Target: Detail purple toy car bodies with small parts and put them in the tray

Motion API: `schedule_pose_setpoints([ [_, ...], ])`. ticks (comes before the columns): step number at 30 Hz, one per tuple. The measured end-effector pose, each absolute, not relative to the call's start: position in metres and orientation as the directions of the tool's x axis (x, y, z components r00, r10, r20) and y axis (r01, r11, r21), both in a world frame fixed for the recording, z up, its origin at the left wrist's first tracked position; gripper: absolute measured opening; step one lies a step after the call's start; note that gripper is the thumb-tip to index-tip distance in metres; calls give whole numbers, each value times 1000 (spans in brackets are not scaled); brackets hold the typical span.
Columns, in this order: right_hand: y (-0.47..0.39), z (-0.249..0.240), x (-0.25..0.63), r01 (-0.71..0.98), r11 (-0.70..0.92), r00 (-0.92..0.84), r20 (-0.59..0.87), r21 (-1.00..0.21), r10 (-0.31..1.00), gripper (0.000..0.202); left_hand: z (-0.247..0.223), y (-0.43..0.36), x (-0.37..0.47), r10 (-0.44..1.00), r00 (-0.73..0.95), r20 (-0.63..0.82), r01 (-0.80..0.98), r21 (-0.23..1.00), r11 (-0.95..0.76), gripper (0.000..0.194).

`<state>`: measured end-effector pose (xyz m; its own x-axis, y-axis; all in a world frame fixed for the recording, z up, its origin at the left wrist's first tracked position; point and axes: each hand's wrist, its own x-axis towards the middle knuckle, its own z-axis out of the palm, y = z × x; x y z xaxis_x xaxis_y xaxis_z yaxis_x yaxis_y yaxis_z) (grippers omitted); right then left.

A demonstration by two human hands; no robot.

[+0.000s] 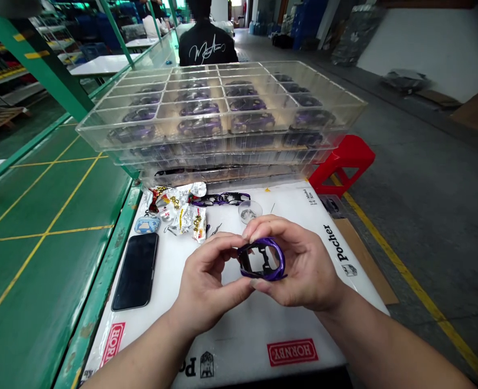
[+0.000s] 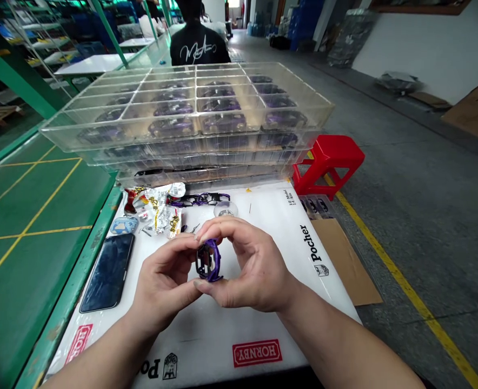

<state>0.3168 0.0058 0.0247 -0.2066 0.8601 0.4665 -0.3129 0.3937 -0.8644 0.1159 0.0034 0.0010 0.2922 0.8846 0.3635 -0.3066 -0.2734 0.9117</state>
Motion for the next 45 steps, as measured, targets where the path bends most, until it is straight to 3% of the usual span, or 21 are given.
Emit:
schedule_pose_setpoints([
  [12, 16, 24, 329, -221, 413, -350, 467, -884, 812, 63, 9, 4, 114, 825, 226, 518, 24, 843, -537, 54],
  [28, 16, 26, 332, -94, 475, -370, 473, -875, 800, 69, 6, 7, 114, 814, 305, 494, -28, 859, -511, 49],
  [38, 13, 32, 329, -18, 561, -343, 532, -828, 775, 62, 4, 7, 113, 821, 312, 477, -61, 873, -484, 52],
  [45, 11, 34, 325, -70, 574, -302, 565, -816, 767, 57, 1, 7, 113, 814, 317, 486, -101, 871, -481, 51],
])
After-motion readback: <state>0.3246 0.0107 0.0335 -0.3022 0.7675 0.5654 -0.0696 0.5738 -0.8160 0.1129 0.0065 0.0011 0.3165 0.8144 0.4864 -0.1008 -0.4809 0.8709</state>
